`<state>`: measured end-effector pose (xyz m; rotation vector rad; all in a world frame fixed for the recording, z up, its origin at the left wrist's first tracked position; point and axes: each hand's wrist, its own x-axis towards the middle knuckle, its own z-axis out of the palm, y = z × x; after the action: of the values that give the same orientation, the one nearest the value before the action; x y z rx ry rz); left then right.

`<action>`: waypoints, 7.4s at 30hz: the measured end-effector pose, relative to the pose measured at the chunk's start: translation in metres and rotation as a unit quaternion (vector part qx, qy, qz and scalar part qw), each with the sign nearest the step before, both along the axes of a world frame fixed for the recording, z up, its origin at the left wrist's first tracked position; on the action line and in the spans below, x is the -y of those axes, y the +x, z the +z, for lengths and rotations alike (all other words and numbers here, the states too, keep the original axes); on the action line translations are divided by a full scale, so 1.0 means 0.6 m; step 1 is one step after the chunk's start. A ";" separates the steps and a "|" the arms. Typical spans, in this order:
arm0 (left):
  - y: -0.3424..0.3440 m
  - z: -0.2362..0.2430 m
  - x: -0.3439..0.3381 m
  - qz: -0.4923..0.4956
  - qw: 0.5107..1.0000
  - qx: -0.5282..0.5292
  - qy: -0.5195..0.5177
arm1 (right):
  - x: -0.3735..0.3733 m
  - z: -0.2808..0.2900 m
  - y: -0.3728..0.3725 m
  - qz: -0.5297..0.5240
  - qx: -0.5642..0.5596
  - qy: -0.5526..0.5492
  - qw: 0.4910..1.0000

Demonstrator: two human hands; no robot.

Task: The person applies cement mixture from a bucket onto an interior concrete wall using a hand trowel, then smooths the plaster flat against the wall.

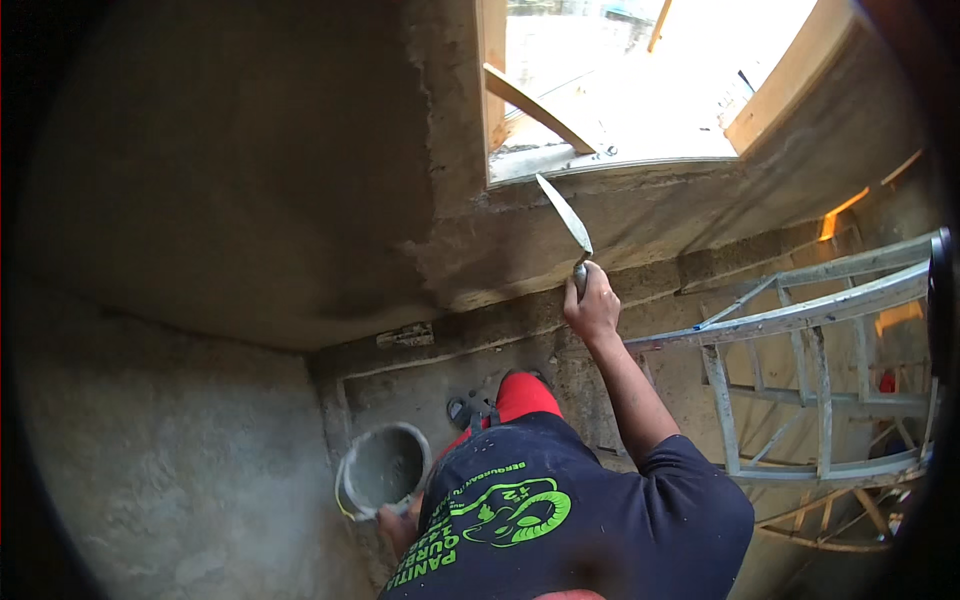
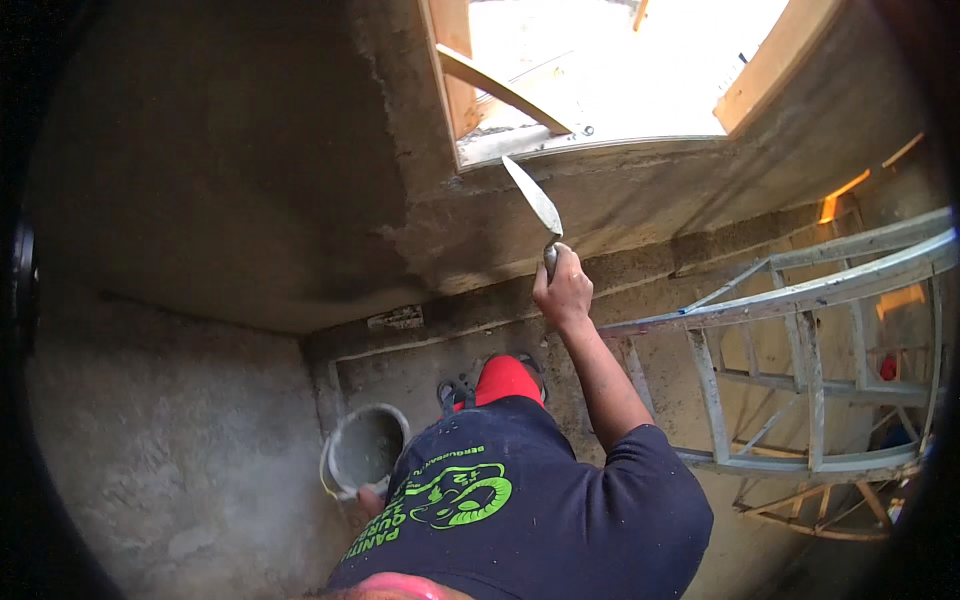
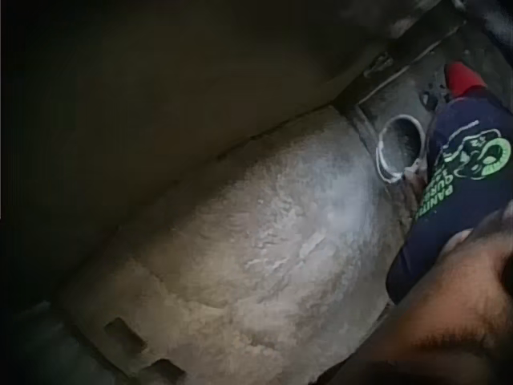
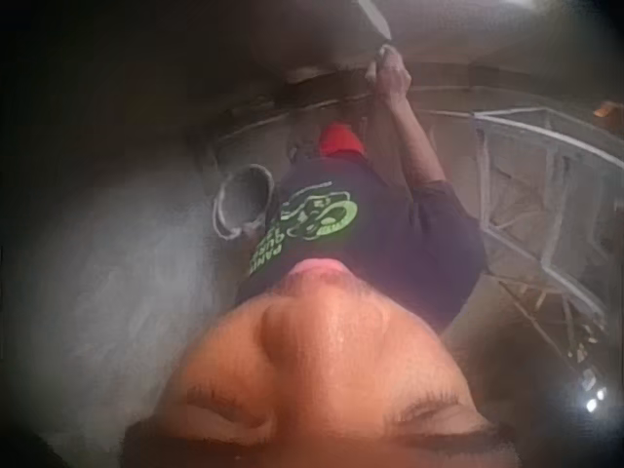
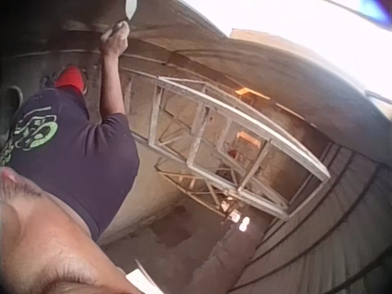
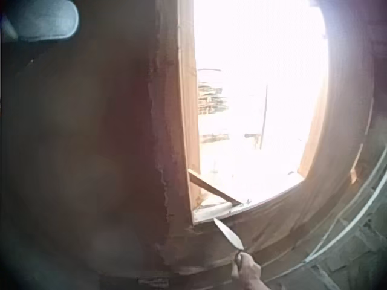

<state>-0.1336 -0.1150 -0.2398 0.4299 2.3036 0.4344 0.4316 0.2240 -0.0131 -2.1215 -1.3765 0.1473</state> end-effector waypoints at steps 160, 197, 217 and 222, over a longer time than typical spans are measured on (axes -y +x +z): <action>0.021 -0.085 0.109 -0.209 0.943 -0.088 -0.243 | -0.216 0.065 -0.219 0.337 0.430 0.085 0.833; 0.224 0.660 -0.121 0.032 0.920 -0.049 0.388 | 0.018 0.199 -0.291 0.754 -0.018 -0.318 0.574; 0.274 0.764 -0.169 -0.219 0.898 -0.121 0.361 | 0.076 0.152 -0.308 0.586 -0.382 -0.506 0.505; 0.261 0.749 -0.160 -0.192 0.914 -0.115 0.338 | 0.079 0.111 -0.284 0.454 -0.597 -0.575 0.328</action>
<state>0.0232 -0.0189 0.2095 1.3056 2.1512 1.0229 0.2610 0.1766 0.0538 -0.5479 -1.0648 3.0707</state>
